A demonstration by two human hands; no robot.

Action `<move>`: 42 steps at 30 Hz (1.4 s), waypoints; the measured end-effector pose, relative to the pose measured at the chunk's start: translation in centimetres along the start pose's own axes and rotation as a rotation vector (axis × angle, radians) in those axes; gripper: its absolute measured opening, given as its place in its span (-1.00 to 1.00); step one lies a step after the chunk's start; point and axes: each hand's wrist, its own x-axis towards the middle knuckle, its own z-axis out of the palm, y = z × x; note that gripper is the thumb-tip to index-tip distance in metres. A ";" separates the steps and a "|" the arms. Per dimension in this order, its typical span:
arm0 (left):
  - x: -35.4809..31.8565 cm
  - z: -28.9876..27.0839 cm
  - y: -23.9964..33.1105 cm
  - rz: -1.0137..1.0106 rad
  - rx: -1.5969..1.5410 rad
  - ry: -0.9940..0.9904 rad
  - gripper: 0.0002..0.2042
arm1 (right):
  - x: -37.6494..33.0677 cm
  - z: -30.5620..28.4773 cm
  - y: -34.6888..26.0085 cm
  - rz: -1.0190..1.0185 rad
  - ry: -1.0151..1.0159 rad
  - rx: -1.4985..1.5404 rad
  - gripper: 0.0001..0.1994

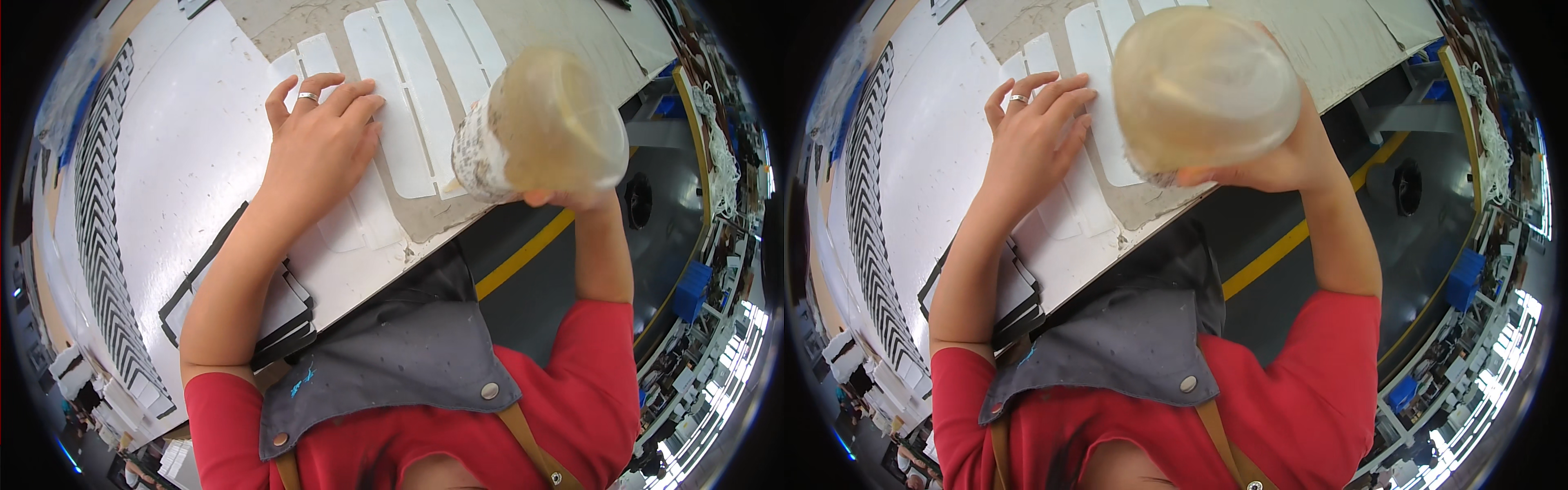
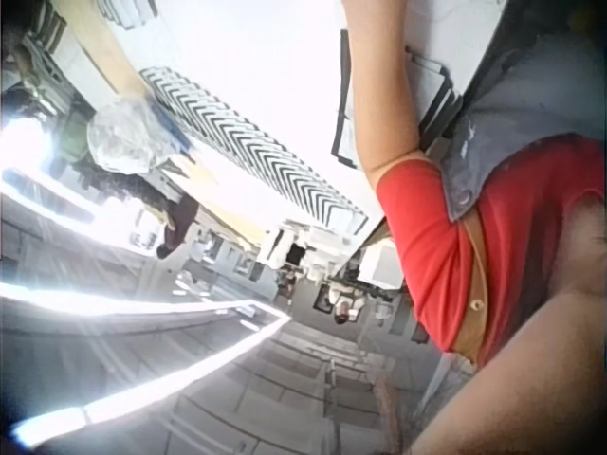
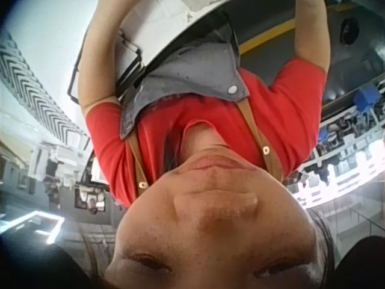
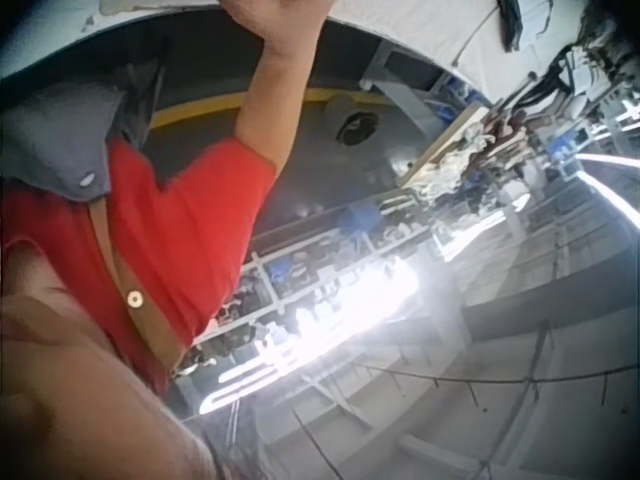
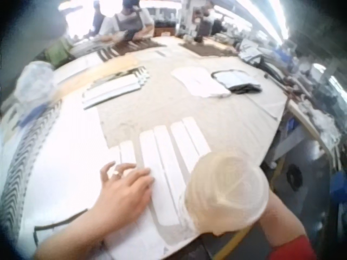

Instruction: The person applies glue to white rectangular strips using a squeeze bottle and then presses them onto black frames. They repeat this process, stacking the completed assemblies on the table.

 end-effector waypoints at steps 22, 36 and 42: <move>0.0 -0.3 0.1 -0.020 -0.042 -0.036 -0.79 | 12.1 -1.7 9.6 0.026 0.358 0.093 -0.75; 0.1 -0.3 0.3 -0.025 -0.069 -0.015 -0.79 | 11.6 -2.7 9.6 0.091 0.466 -0.030 -0.70; 0.1 -0.3 0.5 -0.033 -0.035 -0.037 -0.74 | 9.1 -3.0 8.7 0.200 0.471 0.008 -0.68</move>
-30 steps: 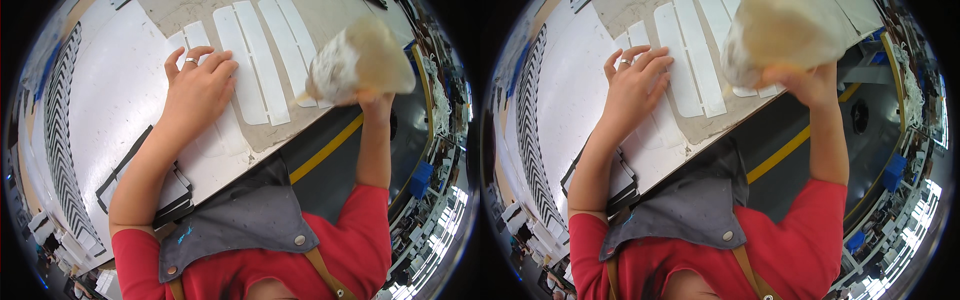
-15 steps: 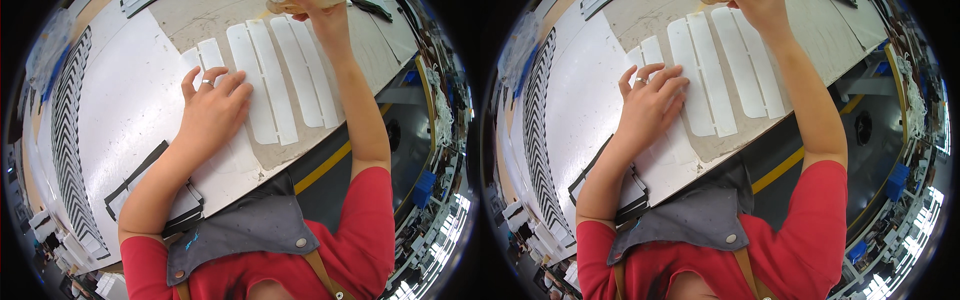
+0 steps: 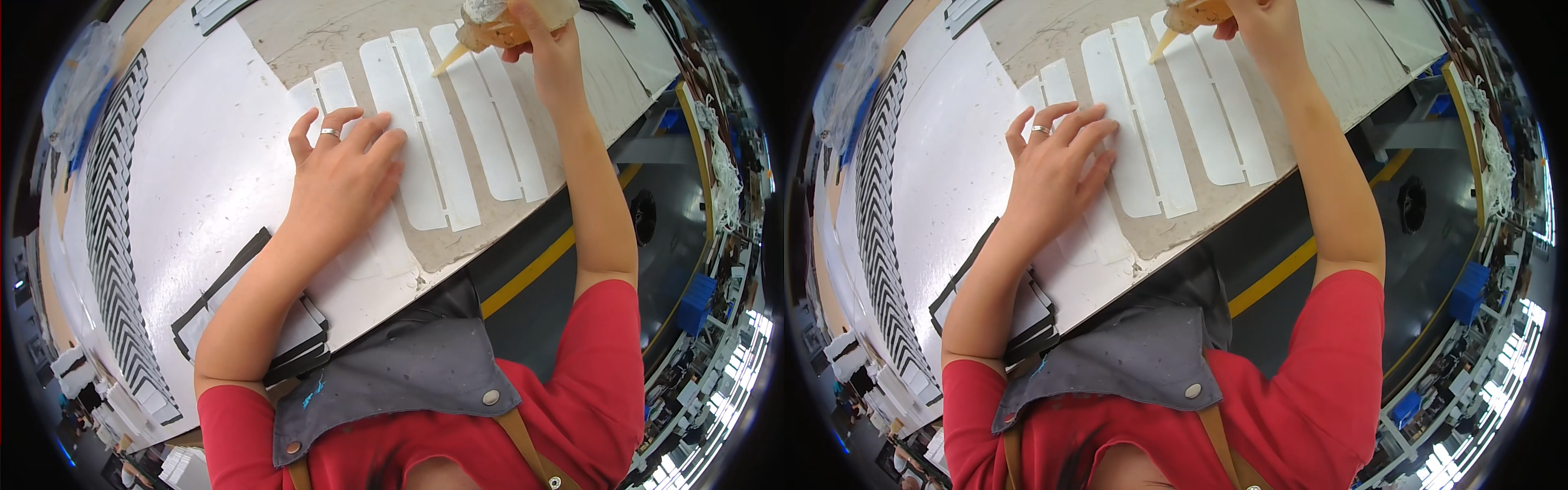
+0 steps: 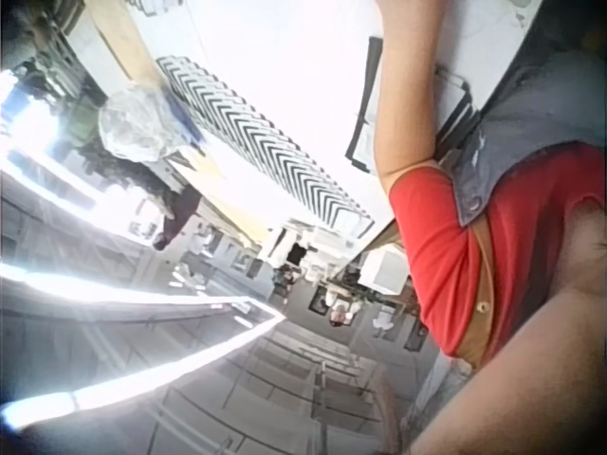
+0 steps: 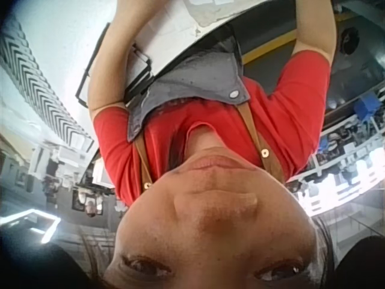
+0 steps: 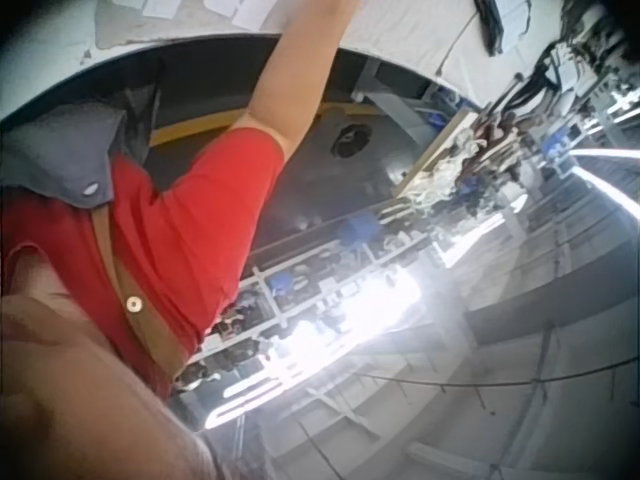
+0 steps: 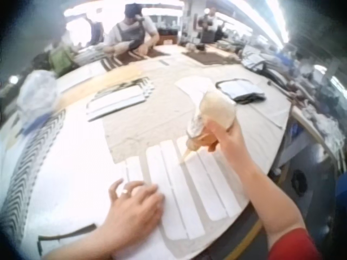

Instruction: The person applies glue to white rectangular strips using a squeeze bottle and then presses them onto black frames. They repeat this process, stacking the completed assemblies on the table.

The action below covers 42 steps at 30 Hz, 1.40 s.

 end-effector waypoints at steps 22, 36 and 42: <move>1.7 -1.0 0.6 0.043 0.095 -0.042 -0.82 | -10.9 -3.3 -4.4 0.335 -0.034 0.401 -0.57; 4.8 -0.4 3.0 0.092 -0.055 -0.064 -0.78 | 3.9 -2.7 0.7 -0.097 0.064 0.012 -0.57; 5.0 0.9 3.8 0.140 -0.090 -0.152 -0.72 | 4.5 -2.7 2.4 -0.083 0.077 -0.018 -0.59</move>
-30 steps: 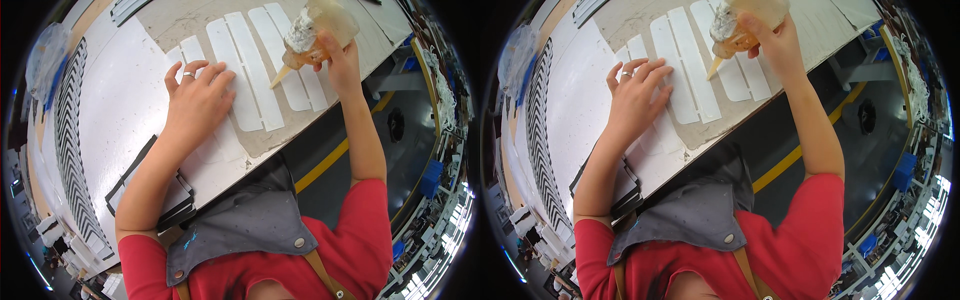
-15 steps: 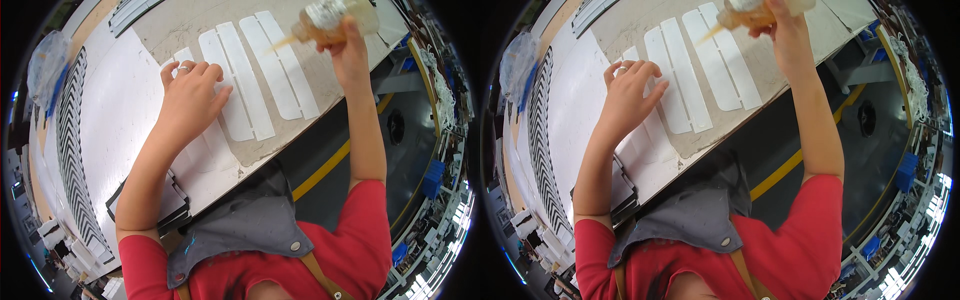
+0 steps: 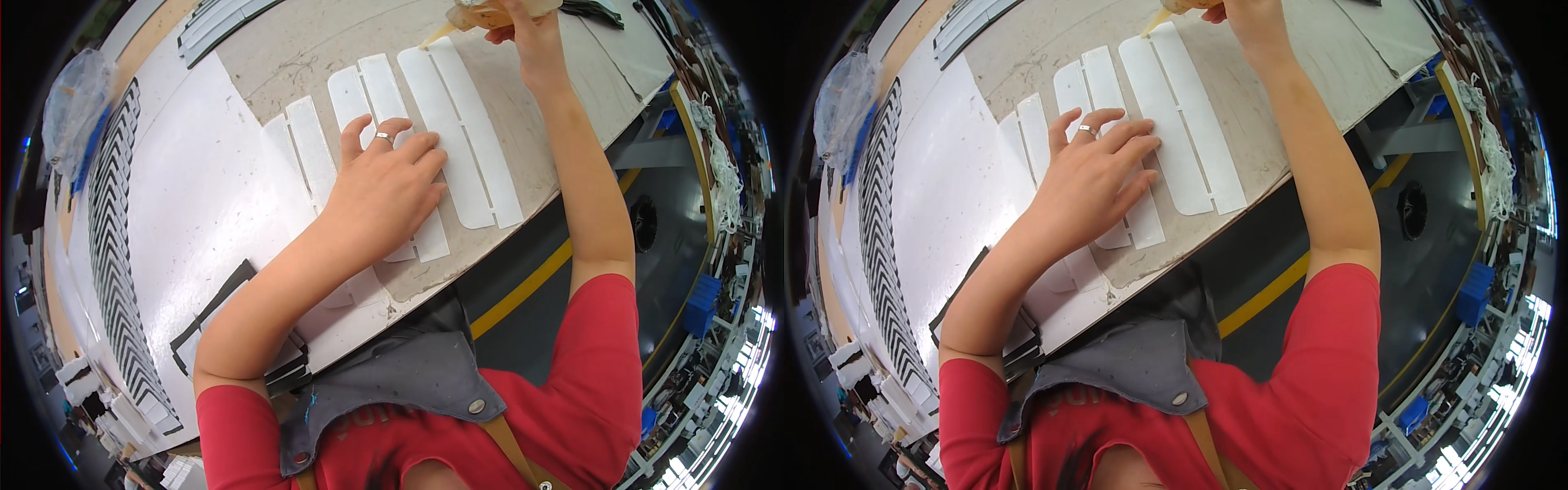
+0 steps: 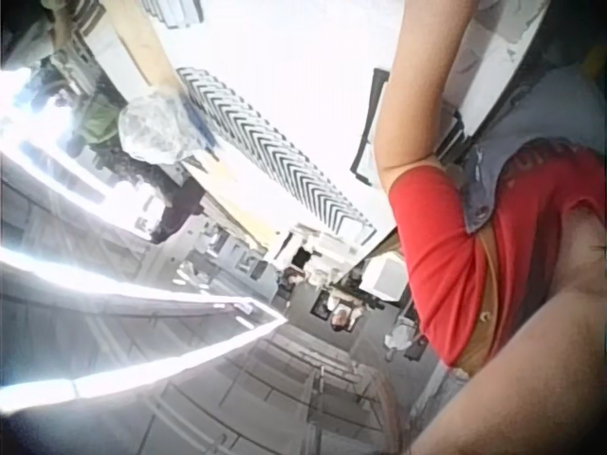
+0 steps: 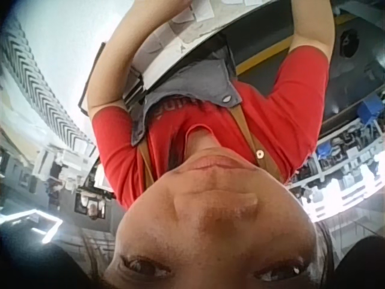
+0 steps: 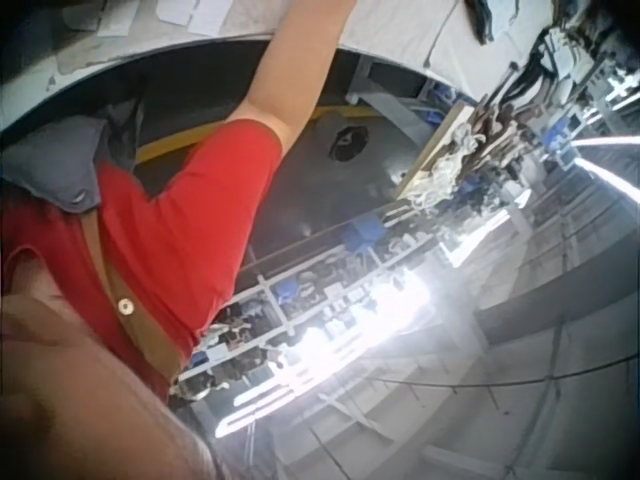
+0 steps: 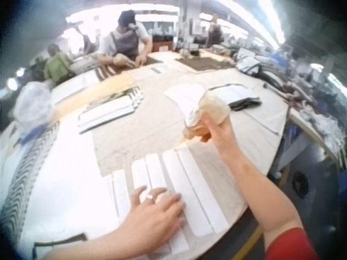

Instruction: The person applies glue to white rectangular strips using a squeeze bottle and then presses them onto black frames. They repeat this process, stacking the completed assemblies on the table.

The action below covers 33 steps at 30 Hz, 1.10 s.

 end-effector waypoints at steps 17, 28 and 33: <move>0.1 0.3 0.2 0.005 0.029 0.059 -0.76 | -7.0 -4.9 -3.4 0.136 -0.123 -0.036 -0.52; 0.2 0.3 0.3 0.016 0.052 0.071 -0.78 | -12.9 -6.5 -6.6 0.240 -0.093 0.122 -0.59; 0.3 0.3 0.3 0.013 0.056 0.067 -0.79 | -10.0 -5.8 -6.5 0.149 0.032 0.370 -0.58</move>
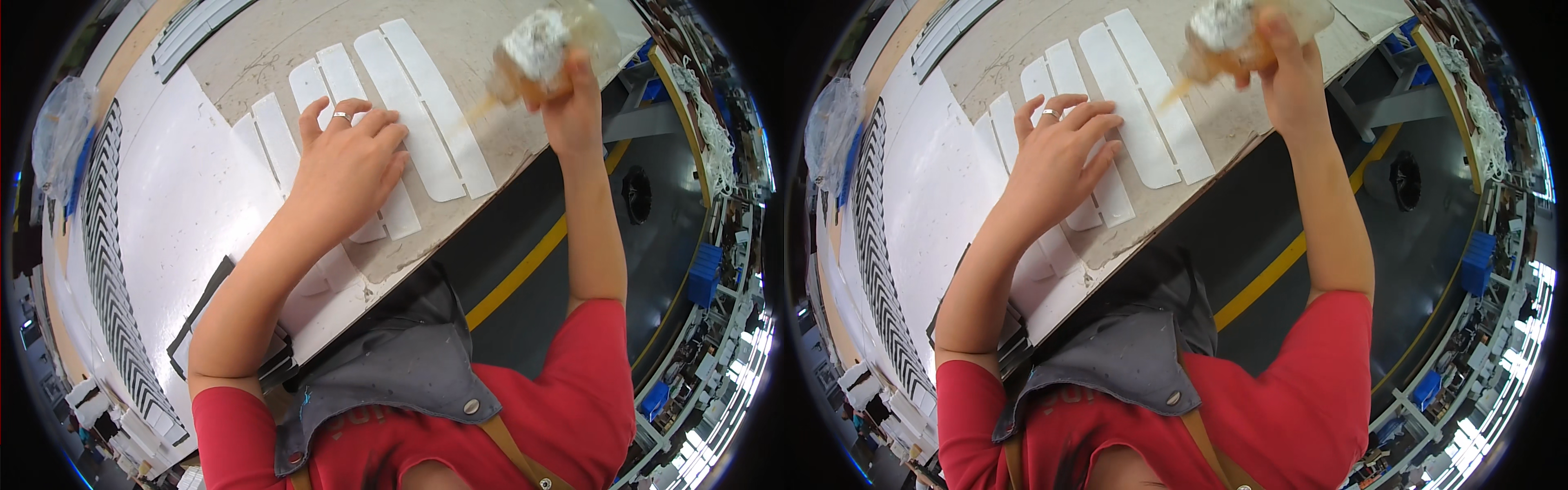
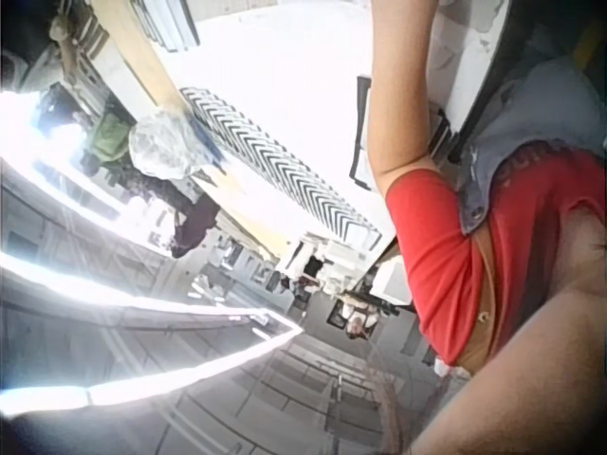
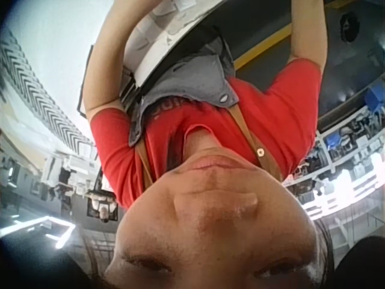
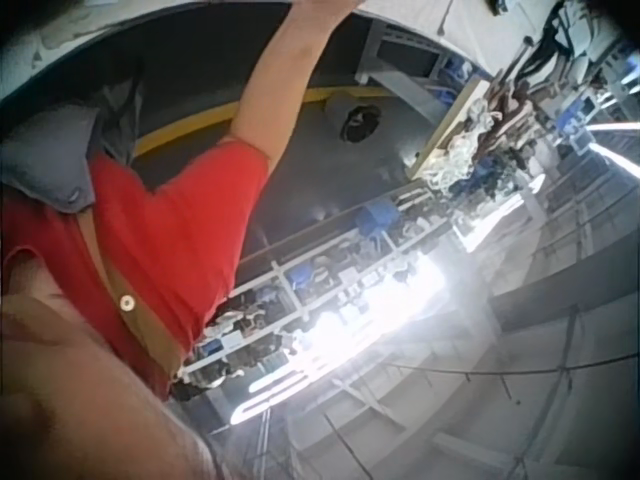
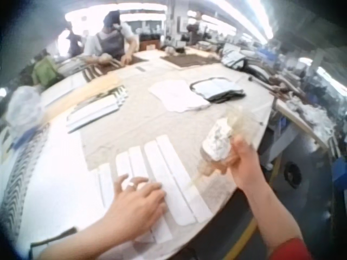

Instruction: The person applies glue to white rectangular strips using a squeeze bottle and then presses them onto black frames. They repeat this process, stacking the completed assemblies on the table.

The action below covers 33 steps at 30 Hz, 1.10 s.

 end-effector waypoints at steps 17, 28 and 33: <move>0.1 -0.1 0.0 -0.028 -0.026 -0.033 -0.78 | 11.6 3.1 6.5 -0.188 -0.072 -0.366 -0.68; -0.1 0.3 0.0 0.010 -0.013 0.061 -0.82 | 6.7 0.7 3.2 0.007 -0.130 -0.359 -0.70; 0.0 0.3 0.1 0.014 -0.001 0.045 -0.82 | 3.6 -1.9 2.4 0.000 -0.166 -0.435 -0.55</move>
